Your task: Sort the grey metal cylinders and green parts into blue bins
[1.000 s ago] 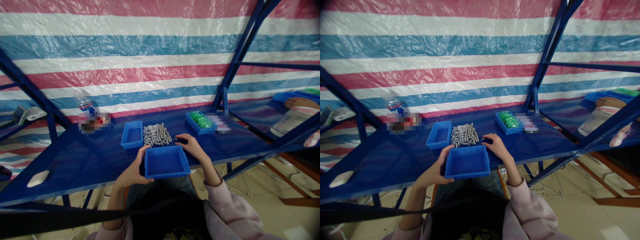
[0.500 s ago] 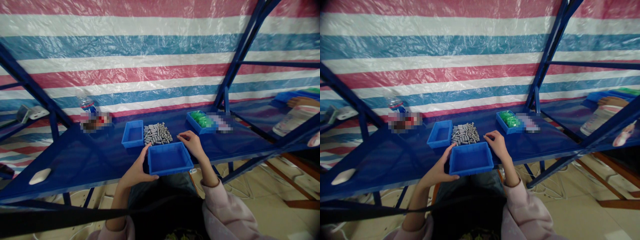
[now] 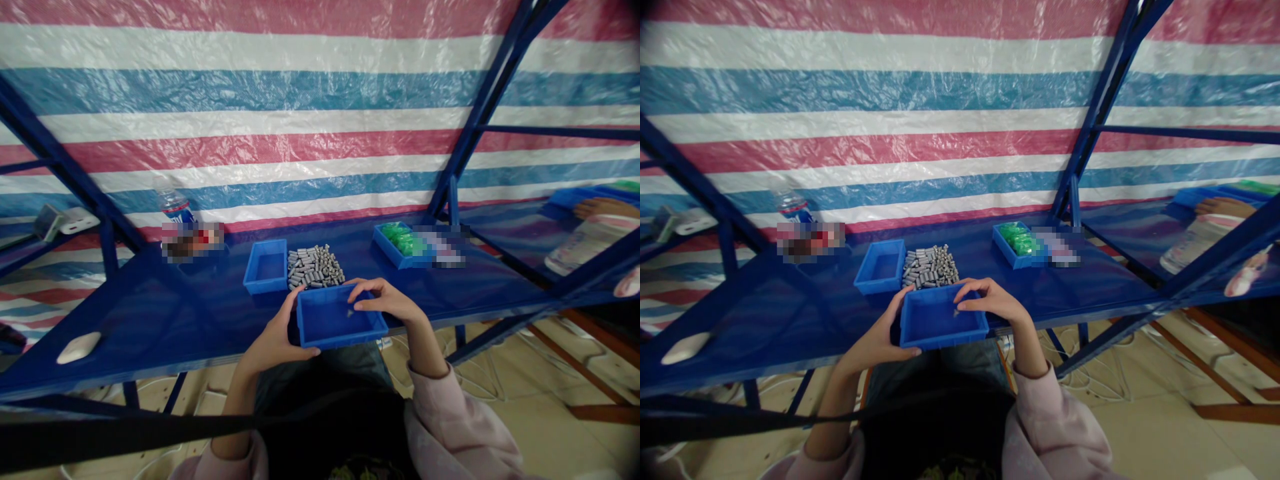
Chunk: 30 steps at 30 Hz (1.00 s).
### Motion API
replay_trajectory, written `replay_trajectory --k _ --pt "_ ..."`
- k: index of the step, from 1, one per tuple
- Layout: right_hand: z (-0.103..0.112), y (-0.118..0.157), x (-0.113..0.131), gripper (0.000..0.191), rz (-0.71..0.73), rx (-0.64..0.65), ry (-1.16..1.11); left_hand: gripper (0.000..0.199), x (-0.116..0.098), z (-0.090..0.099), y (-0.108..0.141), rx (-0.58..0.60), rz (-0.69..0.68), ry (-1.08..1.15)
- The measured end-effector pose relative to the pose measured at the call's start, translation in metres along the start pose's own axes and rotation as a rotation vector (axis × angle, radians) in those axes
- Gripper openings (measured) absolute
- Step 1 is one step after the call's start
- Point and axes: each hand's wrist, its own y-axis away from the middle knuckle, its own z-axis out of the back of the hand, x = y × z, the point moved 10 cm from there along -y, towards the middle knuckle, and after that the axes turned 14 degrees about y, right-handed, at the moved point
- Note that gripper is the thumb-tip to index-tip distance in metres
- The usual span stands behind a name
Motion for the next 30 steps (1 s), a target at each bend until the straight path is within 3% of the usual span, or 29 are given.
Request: replay_trajectory --k 11,20,26,30 --pt "-0.001 0.000 -0.012 0.025 -0.039 -0.011 0.013 0.107 -0.003 -0.001 0.001 0.000 -0.031 -0.025" --pt "0.000 0.001 -0.008 0.028 -0.068 -0.029 -0.001 0.111 -0.003 -0.001 0.001 -0.005 -0.037 0.031" --pt "0.020 0.000 -0.031 0.044 -0.214 -0.264 -0.108 0.066 -0.006 -0.005 0.004 0.057 0.027 -0.005" --pt "0.023 -0.007 -0.042 0.046 -0.207 -0.297 -0.096 0.060 -0.009 -0.004 0.005 0.085 0.009 -0.017"
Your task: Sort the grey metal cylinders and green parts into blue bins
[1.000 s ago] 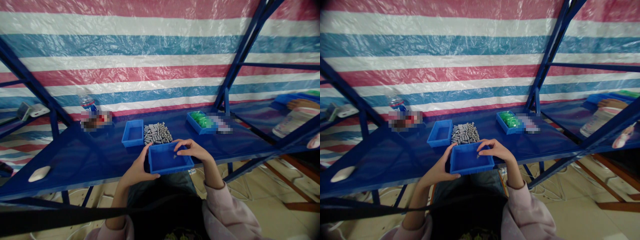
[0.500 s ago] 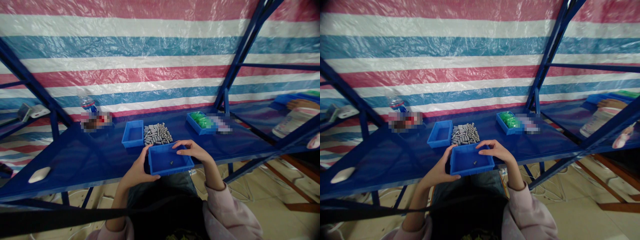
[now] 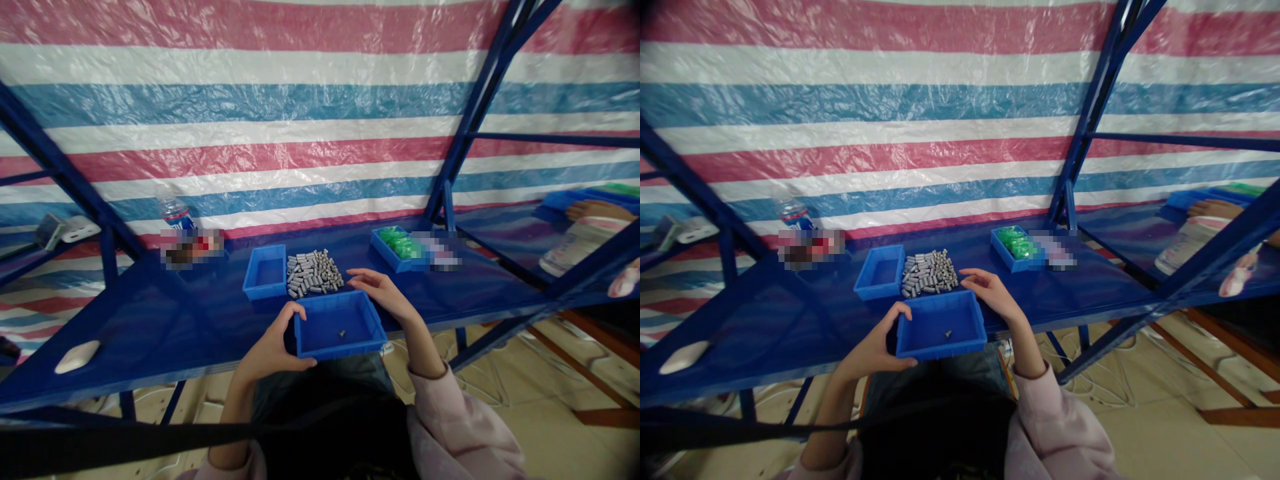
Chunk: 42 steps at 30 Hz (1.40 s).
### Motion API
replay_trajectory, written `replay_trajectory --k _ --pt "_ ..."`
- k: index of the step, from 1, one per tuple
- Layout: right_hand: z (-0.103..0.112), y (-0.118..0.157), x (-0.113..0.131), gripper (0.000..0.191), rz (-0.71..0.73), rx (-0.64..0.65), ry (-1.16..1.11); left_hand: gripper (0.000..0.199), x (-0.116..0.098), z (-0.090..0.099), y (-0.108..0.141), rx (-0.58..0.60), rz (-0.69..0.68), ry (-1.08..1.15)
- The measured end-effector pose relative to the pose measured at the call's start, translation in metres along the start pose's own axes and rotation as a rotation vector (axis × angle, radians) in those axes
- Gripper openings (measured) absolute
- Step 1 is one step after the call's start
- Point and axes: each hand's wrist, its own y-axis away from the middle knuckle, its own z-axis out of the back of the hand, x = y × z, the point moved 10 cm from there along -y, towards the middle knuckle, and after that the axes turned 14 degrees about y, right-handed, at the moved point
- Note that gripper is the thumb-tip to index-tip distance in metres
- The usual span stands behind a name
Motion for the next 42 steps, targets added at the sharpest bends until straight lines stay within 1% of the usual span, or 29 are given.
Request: replay_trajectory --k 2,4,6,11,15,18,22,28,32,35,39,42 --pt "-0.005 -0.005 -0.001 0.043 0.026 0.030 0.085 0.060 -0.001 0.000 0.000 0.020 -0.021 -0.029" --pt "-0.008 -0.008 -0.002 0.038 0.039 0.035 0.199 0.062 -0.003 -0.001 0.001 0.044 -0.040 -0.051" --pt "-0.010 -0.011 -0.001 0.035 0.060 0.010 0.308 0.063 -0.003 -0.001 0.001 0.066 -0.046 -0.056" --pt "-0.017 -0.015 0.008 0.032 0.175 -0.051 0.538 0.062 -0.003 -0.002 0.002 0.080 -0.045 -0.046" --pt "-0.021 -0.016 0.006 0.026 0.189 -0.040 0.622 0.063 -0.003 -0.002 0.002 0.083 -0.054 -0.042" --pt "-0.019 -0.016 0.005 0.020 0.198 -0.078 0.633 0.062 -0.003 -0.002 0.002 0.079 -0.052 -0.047" --pt "-0.016 -0.015 0.004 0.014 0.216 -0.131 0.605 0.062 -0.004 -0.001 0.003 0.071 -0.056 -0.056" --pt "-0.006 -0.008 0.005 0.018 0.203 -0.186 0.495 0.065 -0.007 -0.003 0.002 0.067 -0.048 -0.062" --pt "0.012 -0.001 0.009 0.020 0.188 -0.304 0.403 0.066 -0.008 -0.004 0.001 0.035 -0.044 -0.065" --pt "0.025 0.006 0.011 0.024 0.164 -0.367 0.250 0.068 -0.008 -0.005 -0.001 0.005 -0.046 -0.052" --pt "0.030 0.011 0.012 0.025 0.110 -0.317 -0.022 0.070 -0.009 -0.004 -0.004 -0.034 -0.050 -0.018" --pt "0.023 0.014 0.021 0.024 0.139 -0.217 -0.090 0.072 -0.008 -0.003 -0.005 -0.056 -0.046 0.002"
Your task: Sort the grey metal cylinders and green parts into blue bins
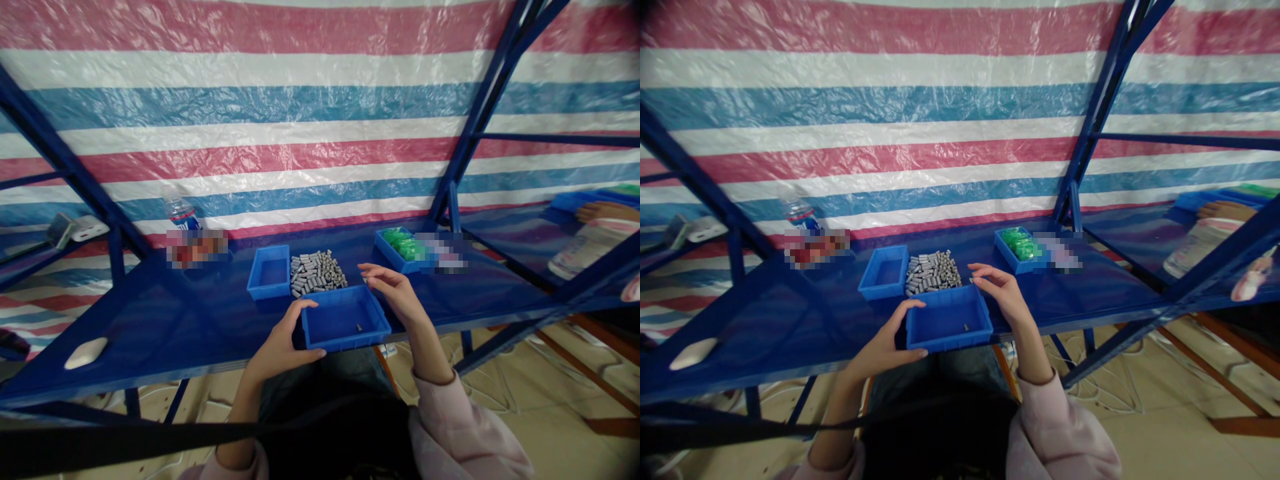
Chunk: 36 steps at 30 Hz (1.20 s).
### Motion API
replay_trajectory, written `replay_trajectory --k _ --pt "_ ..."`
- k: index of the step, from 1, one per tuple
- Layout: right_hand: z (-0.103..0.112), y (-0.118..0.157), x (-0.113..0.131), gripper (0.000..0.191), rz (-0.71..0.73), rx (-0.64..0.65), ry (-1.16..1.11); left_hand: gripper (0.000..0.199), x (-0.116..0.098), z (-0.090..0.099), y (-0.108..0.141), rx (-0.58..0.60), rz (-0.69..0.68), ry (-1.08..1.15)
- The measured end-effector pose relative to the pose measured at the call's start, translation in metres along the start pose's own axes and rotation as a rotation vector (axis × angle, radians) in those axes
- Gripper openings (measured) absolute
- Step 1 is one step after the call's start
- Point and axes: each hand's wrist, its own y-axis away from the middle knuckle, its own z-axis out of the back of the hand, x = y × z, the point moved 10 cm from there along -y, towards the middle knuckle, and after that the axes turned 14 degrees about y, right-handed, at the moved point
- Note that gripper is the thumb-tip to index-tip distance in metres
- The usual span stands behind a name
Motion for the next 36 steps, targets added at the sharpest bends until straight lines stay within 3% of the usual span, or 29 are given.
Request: replay_trajectory --k 4,6,8,14,18,24,32,36 --pt "-0.027 0.007 0.007 0.023 0.012 0.262 0.042 0.072 0.002 0.000 0.000 -0.003 0.000 0.000" --pt "-0.035 0.009 0.006 0.025 0.000 0.323 0.075 0.071 0.001 0.000 0.000 -0.006 -0.007 -0.004" --pt "-0.034 0.007 0.000 0.031 -0.034 0.302 0.116 0.067 0.002 0.001 0.000 -0.014 -0.007 -0.006" --pt "-0.008 -0.009 -0.025 0.039 -0.065 0.017 0.301 0.054 0.002 0.002 -0.001 -0.021 -0.001 -0.027" --pt "-0.015 -0.011 -0.027 0.040 0.034 0.053 0.434 0.050 0.001 0.001 0.000 0.023 -0.003 -0.043" --pt "-0.031 -0.004 -0.010 0.038 0.237 0.137 0.644 0.048 0.001 0.003 0.001 0.020 -0.013 -0.068" --pt "-0.035 -0.003 -0.008 0.048 0.258 0.161 0.737 0.048 0.003 0.003 0.002 0.018 -0.017 -0.034" --pt "-0.039 -0.002 -0.007 0.042 0.259 0.196 0.772 0.049 0.005 0.004 0.003 0.023 -0.012 -0.026"
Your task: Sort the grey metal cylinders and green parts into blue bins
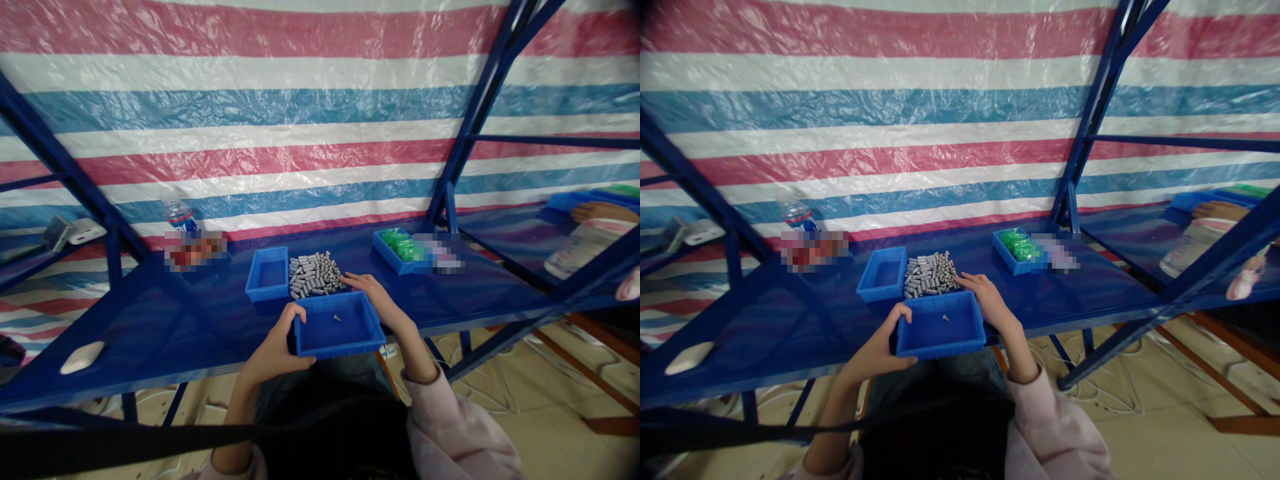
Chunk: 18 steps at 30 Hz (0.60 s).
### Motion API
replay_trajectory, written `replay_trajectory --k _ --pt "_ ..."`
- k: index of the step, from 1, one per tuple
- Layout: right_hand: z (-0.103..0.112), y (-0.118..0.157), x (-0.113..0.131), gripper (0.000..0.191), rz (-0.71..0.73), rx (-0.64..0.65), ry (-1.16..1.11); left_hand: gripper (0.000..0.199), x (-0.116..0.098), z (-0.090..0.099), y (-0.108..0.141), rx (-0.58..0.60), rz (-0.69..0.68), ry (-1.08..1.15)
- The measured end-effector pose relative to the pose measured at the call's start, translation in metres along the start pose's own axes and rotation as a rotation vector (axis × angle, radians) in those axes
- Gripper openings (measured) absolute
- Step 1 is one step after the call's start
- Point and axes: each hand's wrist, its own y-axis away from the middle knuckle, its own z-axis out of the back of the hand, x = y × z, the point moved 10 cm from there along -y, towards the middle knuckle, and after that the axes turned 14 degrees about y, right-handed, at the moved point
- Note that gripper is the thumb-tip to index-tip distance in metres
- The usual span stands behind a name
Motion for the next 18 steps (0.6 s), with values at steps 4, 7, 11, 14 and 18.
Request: replay_trajectory --k 4,7,11,14,18 --pt "0.007 0.000 -0.002 0.037 -0.032 -0.080 -0.072 0.049 0.000 0.001 0.000 -0.010 -0.002 -0.013" --pt "0.008 0.000 -0.004 0.031 -0.058 -0.110 -0.092 0.049 0.000 0.001 0.001 -0.011 -0.006 -0.017" --pt "0.009 0.001 -0.008 0.021 -0.108 -0.118 -0.080 0.049 0.000 0.001 0.001 -0.011 -0.012 -0.008" --pt "0.012 0.001 -0.010 0.015 -0.140 -0.140 -0.049 0.050 0.002 0.001 0.001 -0.006 -0.002 -0.007" --pt "0.013 0.001 -0.014 0.009 -0.165 -0.178 -0.044 0.050 0.001 0.000 0.000 -0.003 0.003 -0.011"
